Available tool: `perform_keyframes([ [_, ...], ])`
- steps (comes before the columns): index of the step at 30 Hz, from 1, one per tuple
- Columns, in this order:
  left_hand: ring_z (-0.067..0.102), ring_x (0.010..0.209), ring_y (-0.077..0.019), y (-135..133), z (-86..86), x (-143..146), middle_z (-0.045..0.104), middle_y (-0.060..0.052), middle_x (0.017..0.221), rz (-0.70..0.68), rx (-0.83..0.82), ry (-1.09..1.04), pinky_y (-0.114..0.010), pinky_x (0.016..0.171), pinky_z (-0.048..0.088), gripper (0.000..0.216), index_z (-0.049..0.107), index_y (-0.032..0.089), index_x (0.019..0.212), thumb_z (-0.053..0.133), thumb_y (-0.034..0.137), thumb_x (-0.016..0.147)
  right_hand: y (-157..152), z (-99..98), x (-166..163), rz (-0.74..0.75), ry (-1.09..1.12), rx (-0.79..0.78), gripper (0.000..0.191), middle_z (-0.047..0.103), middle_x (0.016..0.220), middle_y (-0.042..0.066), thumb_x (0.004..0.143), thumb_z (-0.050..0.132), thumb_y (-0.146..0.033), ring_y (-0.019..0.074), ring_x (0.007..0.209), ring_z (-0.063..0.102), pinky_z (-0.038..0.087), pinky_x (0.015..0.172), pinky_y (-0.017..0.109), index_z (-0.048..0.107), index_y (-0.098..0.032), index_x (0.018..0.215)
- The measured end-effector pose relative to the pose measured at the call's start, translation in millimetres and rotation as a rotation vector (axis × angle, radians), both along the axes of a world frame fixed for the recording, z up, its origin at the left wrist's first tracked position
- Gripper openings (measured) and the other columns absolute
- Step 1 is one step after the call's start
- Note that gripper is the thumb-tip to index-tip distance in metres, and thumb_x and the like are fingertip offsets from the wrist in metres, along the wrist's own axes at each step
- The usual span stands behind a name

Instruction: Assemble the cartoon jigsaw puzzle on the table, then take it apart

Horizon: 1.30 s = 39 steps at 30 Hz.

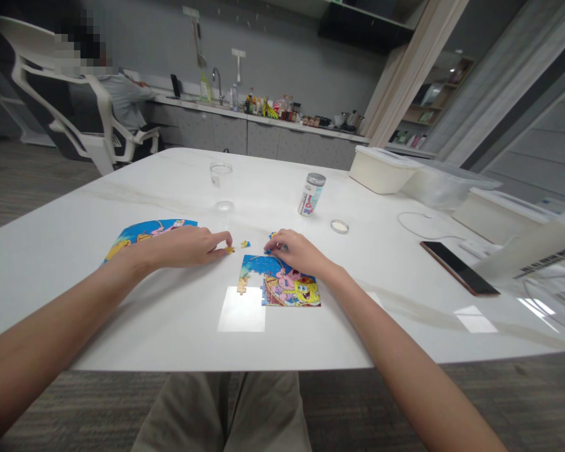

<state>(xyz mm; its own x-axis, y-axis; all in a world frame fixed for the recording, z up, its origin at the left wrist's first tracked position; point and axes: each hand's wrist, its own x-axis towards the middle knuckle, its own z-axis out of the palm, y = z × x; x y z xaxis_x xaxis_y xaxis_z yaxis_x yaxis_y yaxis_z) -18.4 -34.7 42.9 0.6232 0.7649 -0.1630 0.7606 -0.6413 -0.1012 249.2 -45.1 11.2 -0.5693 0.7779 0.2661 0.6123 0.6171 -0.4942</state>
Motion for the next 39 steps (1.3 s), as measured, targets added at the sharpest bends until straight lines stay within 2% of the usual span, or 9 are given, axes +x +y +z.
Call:
perform_keyframes([
  [9,0.066,0.074,-0.0237,-0.5,0.9,-0.4,0.068,-0.01,0.083,-0.015,0.012,0.029,-0.031,0.066,0.042,0.036,0.054,0.022,0.123,0.033,0.028,0.095,1.6,-3.6,2.7,-0.061,-0.019,0.029,0.022,0.064,0.093,0.005,0.085,0.059,-0.016,0.0176,0.084,0.06,0.048,0.081,0.034,0.067,-0.021,0.105],
  [14,0.065,0.072,-0.0235,-0.5,0.9,-0.4,0.068,-0.01,0.081,-0.025,0.018,0.031,-0.03,0.064,0.041,0.034,0.054,0.023,0.122,0.034,0.029,0.095,0.8,-2.8,2.2,-0.08,-0.038,0.034,0.018,0.063,0.093,0.005,0.083,0.06,-0.015,0.0178,0.084,0.06,0.047,0.081,0.034,0.068,-0.021,0.097],
  [26,0.064,0.07,-0.0214,-1.0,1.3,-0.2,0.067,-0.008,0.079,-0.017,0.006,0.016,-0.03,0.064,0.041,0.033,0.054,0.022,0.119,0.034,0.031,0.095,0.5,-1.9,2.2,-0.092,-0.022,0.014,0.016,0.063,0.09,0.004,0.082,0.06,-0.017,0.0163,0.08,0.059,0.047,0.079,0.033,0.067,-0.02,0.096],
  [29,0.064,0.07,-0.0218,-0.8,1.6,0.0,0.068,-0.009,0.08,-0.009,0.004,0.011,-0.03,0.064,0.041,0.035,0.054,0.021,0.121,0.034,0.031,0.094,-0.1,-1.8,0.4,-0.111,0.02,-0.008,0.012,0.063,0.087,0.004,0.08,0.06,-0.018,0.0155,0.076,0.058,0.047,0.075,0.031,0.067,-0.018,0.09],
  [35,0.065,0.071,-0.0221,-0.8,1.8,0.0,0.068,-0.01,0.082,-0.007,-0.004,0.009,-0.03,0.064,0.041,0.036,0.056,0.022,0.12,0.034,0.032,0.094,0.1,-2.1,-2.7,-0.191,0.224,-0.151,0.008,0.065,0.08,0.002,0.077,0.061,-0.024,0.0141,0.071,0.058,0.048,0.072,0.03,0.061,-0.018,0.081],
  [39,0.065,0.072,-0.0218,-2.0,3.0,0.5,0.068,-0.01,0.081,-0.004,-0.006,0.018,-0.03,0.064,0.042,0.036,0.056,0.022,0.121,0.033,0.031,0.094,1.1,-0.8,-1.9,-0.221,0.272,-0.168,0.021,0.066,0.079,0.002,0.076,0.062,-0.026,0.0145,0.071,0.059,0.047,0.072,0.03,0.063,-0.017,0.095],
])
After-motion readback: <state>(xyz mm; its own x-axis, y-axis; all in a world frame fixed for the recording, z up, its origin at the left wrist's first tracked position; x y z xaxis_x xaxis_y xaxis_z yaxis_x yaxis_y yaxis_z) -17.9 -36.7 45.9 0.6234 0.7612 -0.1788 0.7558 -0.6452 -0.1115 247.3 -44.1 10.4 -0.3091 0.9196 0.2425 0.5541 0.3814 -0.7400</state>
